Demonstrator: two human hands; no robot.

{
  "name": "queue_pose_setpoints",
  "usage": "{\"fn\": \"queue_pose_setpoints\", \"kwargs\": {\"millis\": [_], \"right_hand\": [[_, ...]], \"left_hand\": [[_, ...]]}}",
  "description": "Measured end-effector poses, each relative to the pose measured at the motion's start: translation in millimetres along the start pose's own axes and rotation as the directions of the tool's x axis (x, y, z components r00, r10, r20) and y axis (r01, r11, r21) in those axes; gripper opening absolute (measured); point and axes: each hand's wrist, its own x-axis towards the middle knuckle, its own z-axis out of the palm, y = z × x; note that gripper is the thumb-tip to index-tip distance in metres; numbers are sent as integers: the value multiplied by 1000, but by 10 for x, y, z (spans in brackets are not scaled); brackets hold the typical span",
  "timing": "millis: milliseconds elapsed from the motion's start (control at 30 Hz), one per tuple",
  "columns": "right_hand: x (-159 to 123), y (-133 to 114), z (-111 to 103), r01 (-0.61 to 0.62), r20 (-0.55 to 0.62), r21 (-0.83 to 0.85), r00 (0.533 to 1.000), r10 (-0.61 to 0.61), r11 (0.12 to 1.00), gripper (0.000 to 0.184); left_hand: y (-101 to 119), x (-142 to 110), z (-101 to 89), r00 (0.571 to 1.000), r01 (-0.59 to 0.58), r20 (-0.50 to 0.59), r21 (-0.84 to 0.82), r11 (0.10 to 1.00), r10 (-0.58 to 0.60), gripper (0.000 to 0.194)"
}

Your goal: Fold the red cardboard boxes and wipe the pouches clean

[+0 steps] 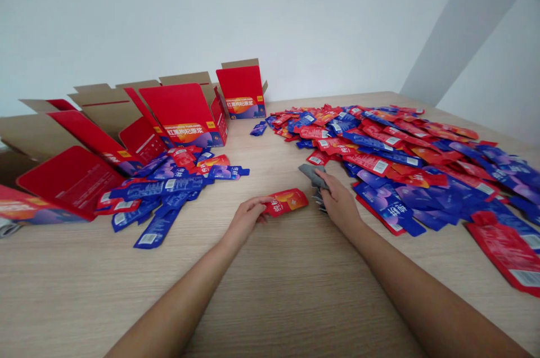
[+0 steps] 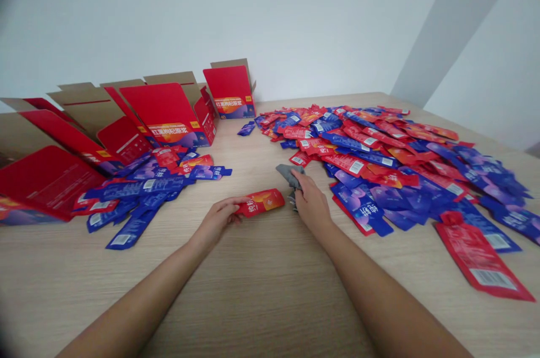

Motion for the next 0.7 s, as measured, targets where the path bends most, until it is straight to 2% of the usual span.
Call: {"fn": "queue_pose_setpoints", "kwargs": {"millis": [67, 133, 200, 267, 333, 400, 500, 567, 600, 633, 700], "right_hand": [[-86, -160, 25, 70, 62, -43, 996, -67, 997, 55], [-210, -384, 90, 167, 222, -127, 965, -136, 978, 58], [-313, -590, 178, 312, 437, -205, 877, -198, 928, 61], [-335, -687, 240, 375, 531, -278, 827, -184, 884, 60], [-261, -643, 236, 332, 515, -378, 851, -102, 864, 56], [-136, -499, 166, 223, 455, -471, 890, 18, 854, 52], [-18, -314, 19, 70, 368, -487, 921, 132, 871, 51], [-52, -324, -28, 52, 334, -409, 938, 96, 911, 54], [-97, -374, -25, 81, 336, -364, 940, 50, 928, 56], [-150, -442, -4, 132, 361, -329, 933, -5, 935, 58], [-247, -589, 74, 251, 459, -297, 884, -93, 921, 62]], "left_hand": [[-29, 4, 16, 1000, 6, -21, 29, 1000, -6, 30], [-68, 13, 36, 999, 2, -51, 59, 998, 1, 33], [-102, 27, 51, 997, 6, -74, 56, 998, -2, 36], [-118, 39, 54, 998, 13, -70, 41, 999, -10, 38], [-109, 41, 50, 998, 20, -60, 5, 1000, -19, 40], [-80, 31, 41, 998, 41, -55, -33, 999, -43, 41], [-31, 6, 30, 995, 71, -65, -58, 996, -75, 43], [-12, -3, 26, 995, 73, -61, -48, 996, -76, 42], [-7, -4, 25, 996, 72, -58, -37, 997, -74, 41], [-7, -3, 24, 996, 71, -54, -24, 997, -72, 40], [-16, 2, 25, 996, 71, -51, 2, 997, -71, 40]]}}
